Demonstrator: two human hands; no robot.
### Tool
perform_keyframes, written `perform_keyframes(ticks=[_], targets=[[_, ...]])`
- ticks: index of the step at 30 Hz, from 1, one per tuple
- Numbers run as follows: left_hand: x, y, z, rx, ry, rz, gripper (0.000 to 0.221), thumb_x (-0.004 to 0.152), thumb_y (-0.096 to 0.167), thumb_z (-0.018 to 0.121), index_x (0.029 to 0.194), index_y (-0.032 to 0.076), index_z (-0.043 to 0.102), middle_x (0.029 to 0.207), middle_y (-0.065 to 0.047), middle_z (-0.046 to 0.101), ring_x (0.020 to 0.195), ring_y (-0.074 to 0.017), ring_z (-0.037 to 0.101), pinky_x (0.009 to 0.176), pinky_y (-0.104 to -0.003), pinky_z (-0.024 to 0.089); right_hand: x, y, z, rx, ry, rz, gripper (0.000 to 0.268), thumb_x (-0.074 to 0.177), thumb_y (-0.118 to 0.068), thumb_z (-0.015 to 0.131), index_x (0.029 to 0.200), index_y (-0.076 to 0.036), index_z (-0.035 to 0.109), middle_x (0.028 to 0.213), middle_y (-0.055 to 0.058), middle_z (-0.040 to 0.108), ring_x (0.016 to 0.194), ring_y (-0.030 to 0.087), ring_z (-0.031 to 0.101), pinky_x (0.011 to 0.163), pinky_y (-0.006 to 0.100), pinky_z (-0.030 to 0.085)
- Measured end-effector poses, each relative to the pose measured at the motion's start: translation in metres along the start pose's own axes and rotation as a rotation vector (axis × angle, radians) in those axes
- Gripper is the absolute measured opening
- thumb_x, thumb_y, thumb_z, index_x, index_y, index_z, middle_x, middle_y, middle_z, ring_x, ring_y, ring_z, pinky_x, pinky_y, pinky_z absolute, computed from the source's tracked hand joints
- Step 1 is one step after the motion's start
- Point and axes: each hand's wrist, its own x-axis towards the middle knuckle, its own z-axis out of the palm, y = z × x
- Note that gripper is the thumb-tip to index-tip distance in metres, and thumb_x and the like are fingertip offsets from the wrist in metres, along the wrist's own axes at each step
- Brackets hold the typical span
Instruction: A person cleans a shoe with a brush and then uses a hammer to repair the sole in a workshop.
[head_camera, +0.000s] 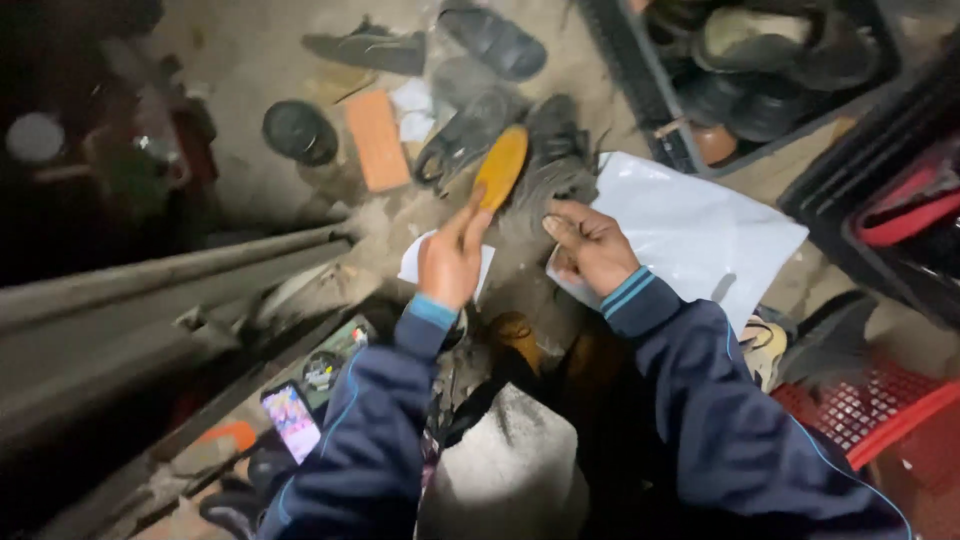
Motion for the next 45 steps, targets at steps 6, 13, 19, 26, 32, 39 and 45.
perform_keyframes(ticks=[6,13,19,26,32,39,45], targets=[[-0.038,0.031,-0.005,0.217,0.113,0.297,0.033,0.103,0.031,0.062,0.135,0.026,0.069,0.096,-0.007,0.075,0.085,-0.0289,0.074,0.072,-0.041,0.061,0.0,-0.077,0.012,0.488,0.281,0.107,0.01,0.1,-0.015,0.067,0.107,-0.008,0.064,0.084,-0.001,0.037,0.049,0.007,0.044,0.034,0.018,0.029],[-0.036,0.058,-0.021,0.088,0.357,0.45,0.033,0.1,0.02,0.07,0.133,0.02,0.071,0.074,0.002,0.065,0.067,-0.0202,0.069,0.068,-0.025,0.059,-0.01,-0.092,0.03,0.822,0.246,0.195,0.016,0.099,-0.021,0.075,0.093,-0.021,0.06,0.072,-0.007,0.041,0.061,0.008,0.054,0.052,0.016,0.03],[-0.059,-0.001,-0.012,0.157,0.339,0.528,0.039,0.099,0.016,0.069,0.137,0.016,0.069,0.078,-0.001,0.065,0.069,-0.0194,0.069,0.068,-0.027,0.058,-0.067,-0.162,0.048,0.871,0.175,0.128,0.03,0.093,-0.027,0.079,0.079,-0.021,0.053,0.073,-0.01,0.026,0.052,0.002,0.042,0.04,0.013,0.026],[-0.061,0.049,-0.025,-0.123,0.348,0.405,0.035,0.105,0.009,0.06,0.139,0.005,0.065,0.098,-0.014,0.074,0.087,-0.028,0.074,0.079,-0.038,0.06,-0.085,-0.161,0.078,0.692,0.182,0.168,0.058,0.087,-0.033,0.083,0.128,-0.027,0.043,0.111,-0.001,0.029,0.092,0.012,0.041,0.063,0.025,0.029],[-0.056,0.036,-0.027,0.062,0.391,0.624,0.04,0.098,0.014,0.071,0.137,0.017,0.069,0.078,-0.001,0.063,0.069,-0.0213,0.068,0.069,-0.025,0.056,-0.096,-0.144,0.049,0.744,0.055,0.033,0.04,0.1,-0.038,0.067,0.131,-0.019,0.05,0.12,-0.001,0.037,0.051,0.007,0.036,0.042,0.019,0.032],[-0.084,0.065,-0.026,-0.003,0.426,0.583,0.029,0.098,0.015,0.07,0.125,0.006,0.073,0.087,-0.01,0.073,0.073,-0.0278,0.071,0.068,-0.033,0.058,-0.163,-0.178,0.053,1.302,0.052,0.056,0.048,0.106,-0.035,0.061,0.068,-0.011,0.043,0.047,-0.007,0.027,0.04,0.008,0.04,0.038,0.012,0.032],[-0.075,0.05,-0.022,-0.127,0.392,0.531,0.037,0.103,0.009,0.06,0.14,0.006,0.064,0.103,-0.017,0.074,0.089,-0.0334,0.073,0.077,-0.041,0.059,-0.171,-0.132,0.048,1.623,0.059,0.087,0.041,0.107,-0.023,0.062,0.072,-0.005,0.05,0.057,-0.004,0.032,0.045,0.006,0.048,0.035,0.004,0.044]])
